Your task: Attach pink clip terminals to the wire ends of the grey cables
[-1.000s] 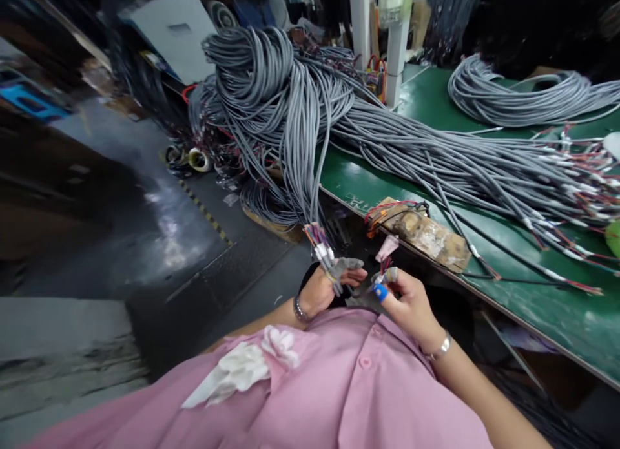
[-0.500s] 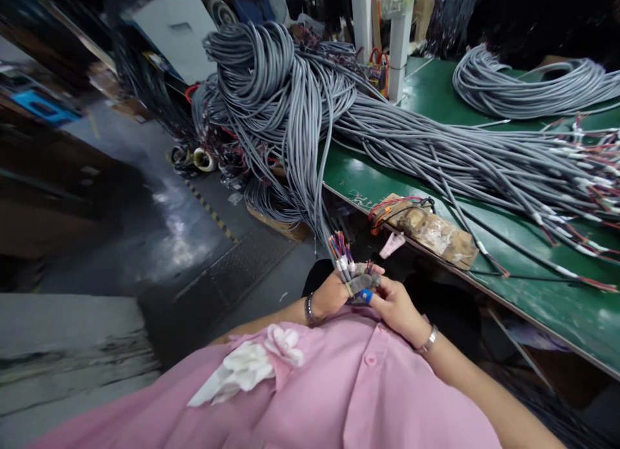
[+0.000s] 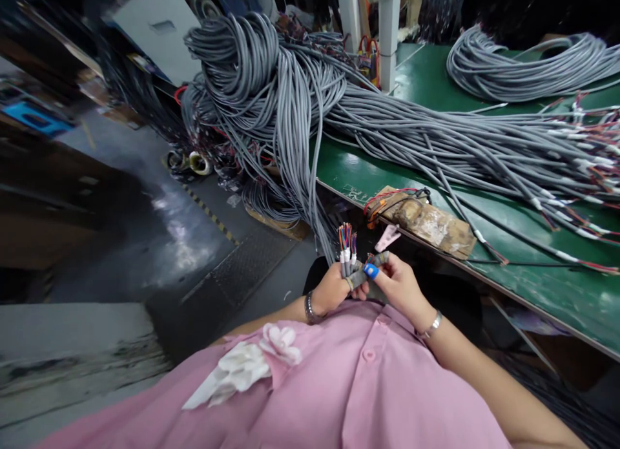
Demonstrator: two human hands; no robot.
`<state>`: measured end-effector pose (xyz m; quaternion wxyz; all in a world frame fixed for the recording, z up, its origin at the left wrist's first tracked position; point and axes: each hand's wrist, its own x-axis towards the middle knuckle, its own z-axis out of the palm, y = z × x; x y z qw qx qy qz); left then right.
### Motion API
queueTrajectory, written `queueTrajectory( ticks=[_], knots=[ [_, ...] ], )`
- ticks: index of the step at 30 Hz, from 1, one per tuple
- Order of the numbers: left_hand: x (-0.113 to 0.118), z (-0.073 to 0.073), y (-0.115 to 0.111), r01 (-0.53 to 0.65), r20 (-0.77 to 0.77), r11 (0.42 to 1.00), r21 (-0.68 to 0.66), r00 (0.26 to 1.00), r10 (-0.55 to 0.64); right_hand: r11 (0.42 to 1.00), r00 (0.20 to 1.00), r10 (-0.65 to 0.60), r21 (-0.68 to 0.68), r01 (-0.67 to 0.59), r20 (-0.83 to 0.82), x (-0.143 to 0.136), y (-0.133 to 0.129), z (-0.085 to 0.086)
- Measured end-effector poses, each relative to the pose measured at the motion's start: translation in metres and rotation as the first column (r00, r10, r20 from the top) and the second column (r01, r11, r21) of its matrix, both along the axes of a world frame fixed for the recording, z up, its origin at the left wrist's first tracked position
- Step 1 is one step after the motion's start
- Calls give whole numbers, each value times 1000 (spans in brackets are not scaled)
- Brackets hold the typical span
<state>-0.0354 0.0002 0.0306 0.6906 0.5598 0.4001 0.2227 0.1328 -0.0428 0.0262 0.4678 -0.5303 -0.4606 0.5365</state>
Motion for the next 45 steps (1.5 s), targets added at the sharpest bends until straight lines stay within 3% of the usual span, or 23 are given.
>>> queueTrajectory(
  ticks=[6,15,22,28,39,45],
  knots=[
    [0,-4,-2,8,-13,1000,25,1000,-7,995,997,13,-99,-20,-75,3,2,-3],
    [1,5,3,66,0,998,19,998,-66,999,995,28,-20,-31,-100,-3,9,25],
    [2,-3,-1,-154,126,977,-146,977,173,991,980,-81,-121,59,-184,-5,2,5],
    [3,-7,-2,-259,167,948,-185,942,290,993,982,-44,-113,24,-182,-5,-7,7],
    [1,-2,-1,-148,158,974,-169,972,175,995,973,33,-85,-54,-230,3,-2,4],
    [-4,3,7,-58,207,978,-201,973,101,988,886,-79,-157,7,-456,14,-1,-13]
  ],
)
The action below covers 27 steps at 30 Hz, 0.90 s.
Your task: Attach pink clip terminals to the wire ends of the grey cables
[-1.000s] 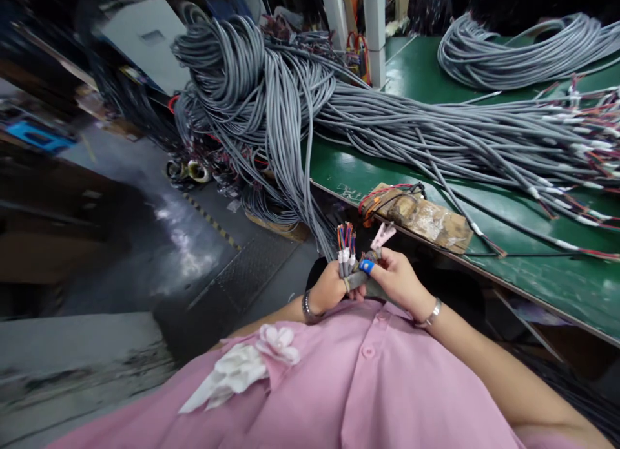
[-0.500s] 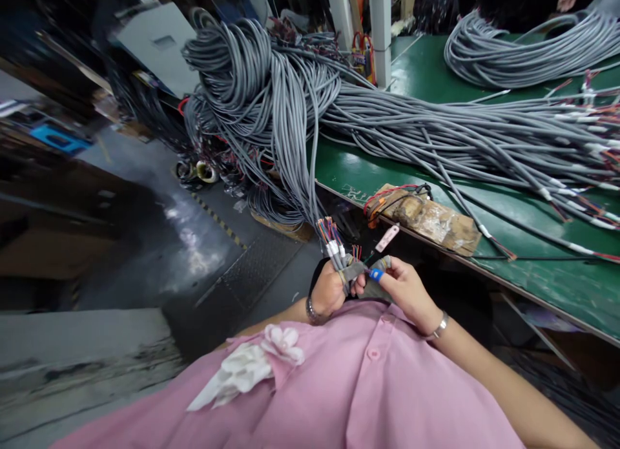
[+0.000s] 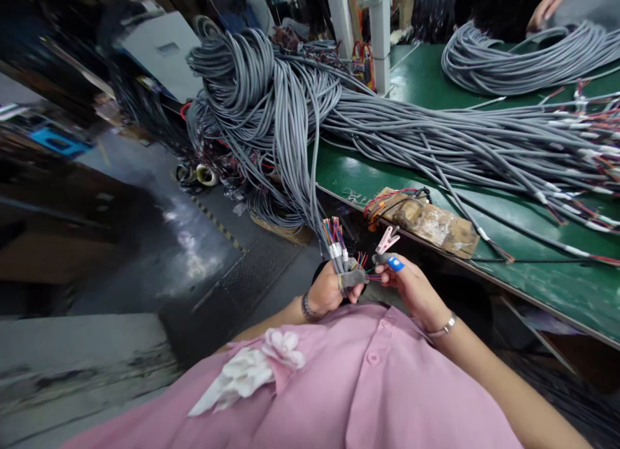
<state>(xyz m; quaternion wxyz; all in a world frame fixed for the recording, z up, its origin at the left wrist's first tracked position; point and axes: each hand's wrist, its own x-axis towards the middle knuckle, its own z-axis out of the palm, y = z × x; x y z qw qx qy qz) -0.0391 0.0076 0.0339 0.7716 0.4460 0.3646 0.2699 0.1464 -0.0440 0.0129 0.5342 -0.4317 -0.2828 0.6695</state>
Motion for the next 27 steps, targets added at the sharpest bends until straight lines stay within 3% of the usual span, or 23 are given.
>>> queueTrajectory(
  ticks=[3,6,8,10,12,14,16,18,21,27],
  knots=[
    [2,2,6,34,30,999,-22,999,-34,998,995,-49,-44,45,-92,6,10,-4],
    [8,5,9,39,55,999,-26,998,-38,999,996,-51,-20,50,-73,6,23,0],
    [13,6,9,44,71,999,-12,997,-43,997,998,-64,39,64,-2,4,30,2],
    [16,6,9,48,81,999,7,996,-48,983,977,-156,117,139,148,1,33,3],
    [19,6,9,41,83,999,6,996,-42,945,900,-303,218,242,315,-1,33,2],
    [20,4,10,37,76,999,-10,996,-36,912,837,-393,279,302,379,-2,32,0],
    [21,2,12,42,67,999,-13,997,-41,921,884,-369,240,307,286,-3,33,0],
    [22,0,13,53,61,999,-11,997,-52,958,961,-266,135,255,77,-4,35,2],
    [23,-2,13,59,53,998,-19,997,-58,980,963,-198,1,201,-184,-7,40,7],
    [24,-5,11,92,35,996,4,995,-93,955,924,-297,-72,288,-242,-10,43,12]
  ],
)
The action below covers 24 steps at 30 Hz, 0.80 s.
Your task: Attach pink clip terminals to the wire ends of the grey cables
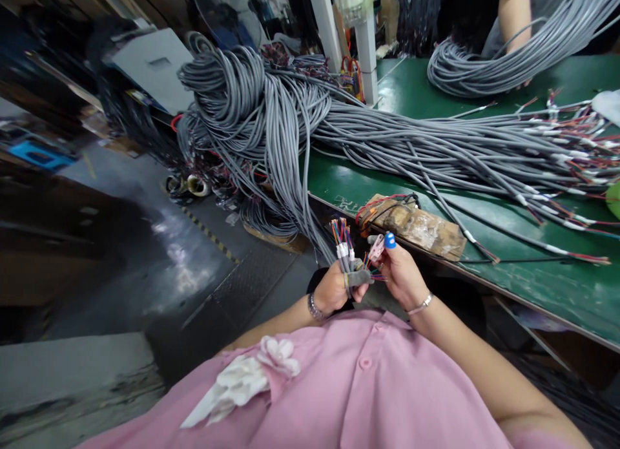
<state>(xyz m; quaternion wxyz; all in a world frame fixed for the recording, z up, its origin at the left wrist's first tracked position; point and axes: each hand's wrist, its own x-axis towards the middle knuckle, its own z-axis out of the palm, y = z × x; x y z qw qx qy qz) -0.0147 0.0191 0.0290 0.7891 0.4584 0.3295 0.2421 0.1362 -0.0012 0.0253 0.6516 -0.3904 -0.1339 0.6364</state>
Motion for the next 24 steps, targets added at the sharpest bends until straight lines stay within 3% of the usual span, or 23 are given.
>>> queueTrajectory(
  ticks=[17,24],
  knots=[
    [-13,5,-5,3,9,999,-33,1000,-2,989,988,143,52,-140,-59,9,-5,-3],
    [-8,12,-6,-88,-6,996,5,996,88,997,994,33,60,-39,103,7,-6,-5]
  ],
)
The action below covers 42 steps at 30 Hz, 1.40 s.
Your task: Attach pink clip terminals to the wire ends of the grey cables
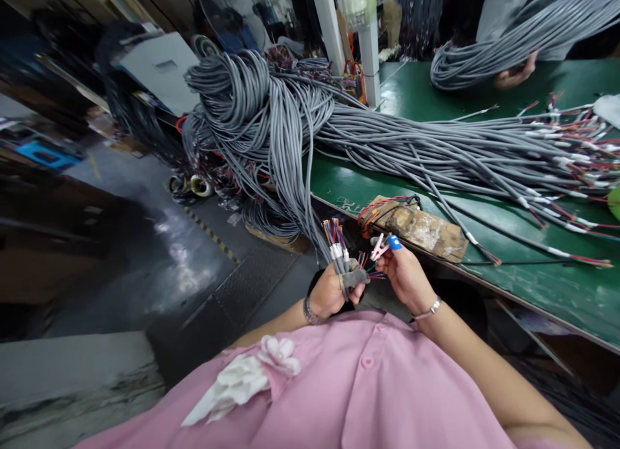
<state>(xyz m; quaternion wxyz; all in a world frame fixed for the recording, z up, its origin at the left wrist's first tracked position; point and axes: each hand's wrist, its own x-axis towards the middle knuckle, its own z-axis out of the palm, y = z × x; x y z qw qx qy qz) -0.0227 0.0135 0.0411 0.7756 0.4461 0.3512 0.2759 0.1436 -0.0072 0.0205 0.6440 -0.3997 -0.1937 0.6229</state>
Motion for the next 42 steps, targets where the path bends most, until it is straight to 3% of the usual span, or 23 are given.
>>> queueTrajectory(
  ticks=[4,9,12,19,25,34,42],
  knots=[
    [3,4,-3,-7,-11,1000,-13,1000,7,997,994,-75,20,74,76,-1,1,-7],
    [9,6,-6,-31,-57,998,-49,998,28,1000,998,26,-12,-27,-57,-3,6,-4],
    [11,6,-7,-55,-68,997,-46,996,51,998,993,-10,-62,3,-119,-5,9,1],
    [13,1,-7,-53,-105,997,-51,993,47,997,990,-49,-57,42,-136,-7,10,3],
    [6,-1,-10,-70,-83,997,-12,994,69,999,991,2,-52,-9,-132,-6,6,1],
    [-5,-2,-1,74,10,995,-61,997,-73,996,993,84,13,-83,-80,-1,-1,4],
    [5,0,6,121,28,988,-97,992,-119,995,996,71,-61,-74,-51,0,1,7]
  ],
)
